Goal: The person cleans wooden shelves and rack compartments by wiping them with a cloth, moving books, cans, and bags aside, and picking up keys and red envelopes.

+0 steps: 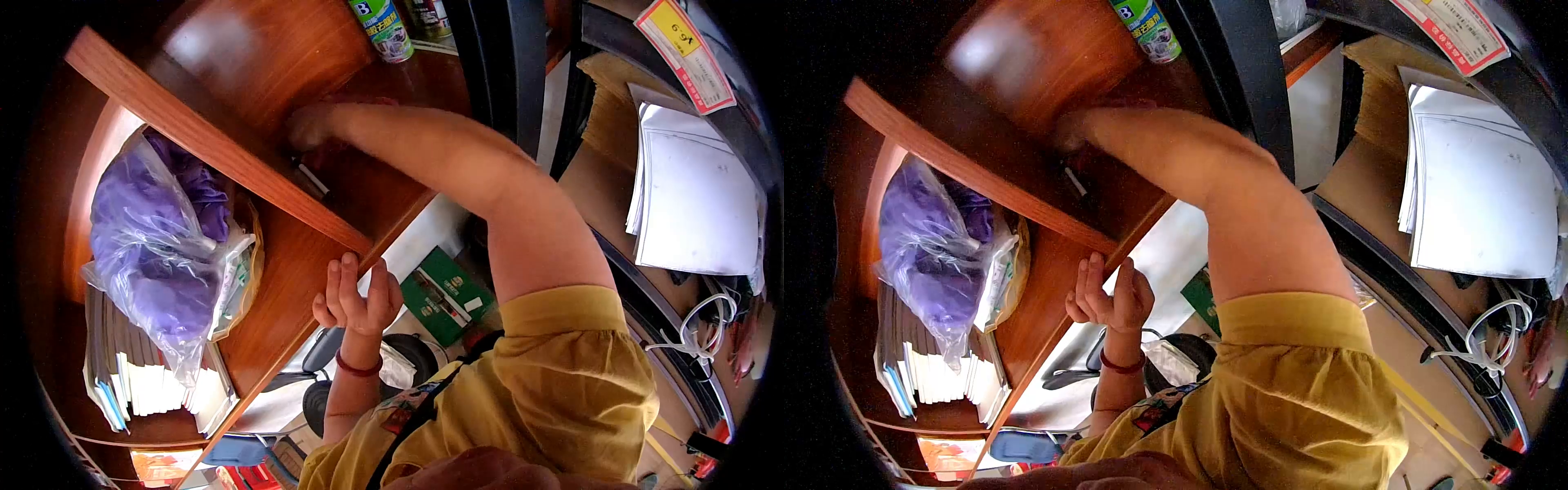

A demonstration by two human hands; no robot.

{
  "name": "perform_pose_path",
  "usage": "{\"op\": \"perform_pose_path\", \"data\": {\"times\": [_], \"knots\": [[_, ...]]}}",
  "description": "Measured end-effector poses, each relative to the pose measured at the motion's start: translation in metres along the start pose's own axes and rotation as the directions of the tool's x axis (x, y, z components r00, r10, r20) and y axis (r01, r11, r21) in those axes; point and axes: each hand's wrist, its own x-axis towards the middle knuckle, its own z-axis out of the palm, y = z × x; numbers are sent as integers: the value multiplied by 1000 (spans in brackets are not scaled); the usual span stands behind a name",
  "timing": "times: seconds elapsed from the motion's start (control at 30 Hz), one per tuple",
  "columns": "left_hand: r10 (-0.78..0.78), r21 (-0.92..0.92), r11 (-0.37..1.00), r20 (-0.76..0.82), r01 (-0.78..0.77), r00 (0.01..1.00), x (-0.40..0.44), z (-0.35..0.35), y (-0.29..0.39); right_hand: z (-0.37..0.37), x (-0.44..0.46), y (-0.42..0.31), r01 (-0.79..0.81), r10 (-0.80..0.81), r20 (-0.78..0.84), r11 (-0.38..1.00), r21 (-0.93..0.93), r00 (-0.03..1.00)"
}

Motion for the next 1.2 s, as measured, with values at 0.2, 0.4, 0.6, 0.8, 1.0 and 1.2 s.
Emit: {"op": "perform_pose_path", "data": {"times": [0.2, 0.4, 0.6, 0.8, 1.0, 1.2], "knots": [[-7, -22, 1000, 80, 8, 997, 0, -6, 0, 7, 13, -4, 97, -98, -88, 995, -18, 991], [26, 20, 999, 86, -28, 996, 2, -7, -1, -1, 10, 1, 95, -91, -335, 995, -5, 938], [-8, 17, 1000, 58, 7, 998, 4, -5, 2, -12, 1, -11, 51, -46, -583, 999, -8, 811], [-5, 39, 999, 77, 2, 997, 1, -5, 0, -10, -14, -28, 193, -198, -78, 979, -67, 977], [14, 14, 1000, 41, -15, 999, 0, -3, -2, -13, -37, -32, 267, -213, 234, 936, -230, 949], [4, -14, 1000, 26, -4, 1000, 2, -3, -2, -44, -141, -46, -131, 157, -115, 970, 207, 981]]}}
